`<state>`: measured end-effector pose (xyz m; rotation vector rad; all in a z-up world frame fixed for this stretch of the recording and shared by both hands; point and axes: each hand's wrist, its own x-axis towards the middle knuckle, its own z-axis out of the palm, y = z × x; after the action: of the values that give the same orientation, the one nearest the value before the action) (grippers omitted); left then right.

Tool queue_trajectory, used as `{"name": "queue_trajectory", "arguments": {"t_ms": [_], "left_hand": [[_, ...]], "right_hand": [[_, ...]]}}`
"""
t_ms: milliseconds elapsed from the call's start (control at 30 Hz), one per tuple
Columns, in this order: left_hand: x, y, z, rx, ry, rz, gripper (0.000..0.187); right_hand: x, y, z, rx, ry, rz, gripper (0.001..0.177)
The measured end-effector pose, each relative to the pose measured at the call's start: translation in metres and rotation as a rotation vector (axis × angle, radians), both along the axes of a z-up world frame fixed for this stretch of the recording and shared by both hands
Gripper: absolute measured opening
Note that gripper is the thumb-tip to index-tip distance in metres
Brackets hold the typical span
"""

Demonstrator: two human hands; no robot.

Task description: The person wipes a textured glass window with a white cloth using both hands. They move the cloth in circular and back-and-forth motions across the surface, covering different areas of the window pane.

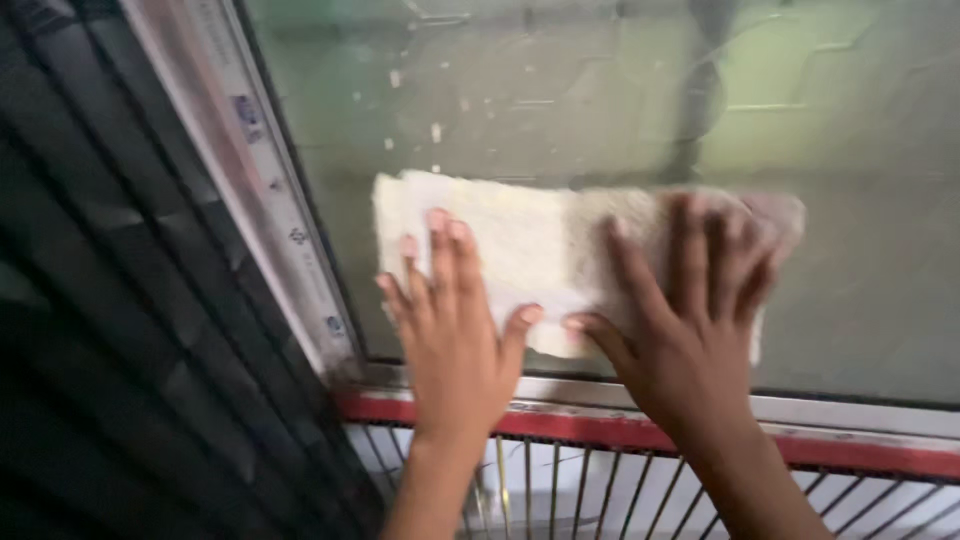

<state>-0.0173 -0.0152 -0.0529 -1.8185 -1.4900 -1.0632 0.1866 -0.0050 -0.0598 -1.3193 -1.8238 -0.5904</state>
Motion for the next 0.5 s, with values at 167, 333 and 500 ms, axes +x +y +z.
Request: {"name": "queue_trajectory", "arguments": {"t_ms": [167, 333, 500], "left_hand": [[0.011, -0.002, 0.031, 0.026, -0.062, -0.081, 0.091], [0.056, -0.003, 0.048, 0.071, -0.055, -0.115, 0.091], [0.113, -0.005, 0.038, 0.076, -0.076, -0.136, 0.091]], "right_hand": [[0.012, 0.000, 0.046, 0.052, -0.049, 0.037, 0.086], [0.056, -0.008, 0.060, 0.035, -0.027, 0.007, 0.087], [0.117, -0.009, 0.046, 0.005, -0.032, -0.044, 0.096]]}}
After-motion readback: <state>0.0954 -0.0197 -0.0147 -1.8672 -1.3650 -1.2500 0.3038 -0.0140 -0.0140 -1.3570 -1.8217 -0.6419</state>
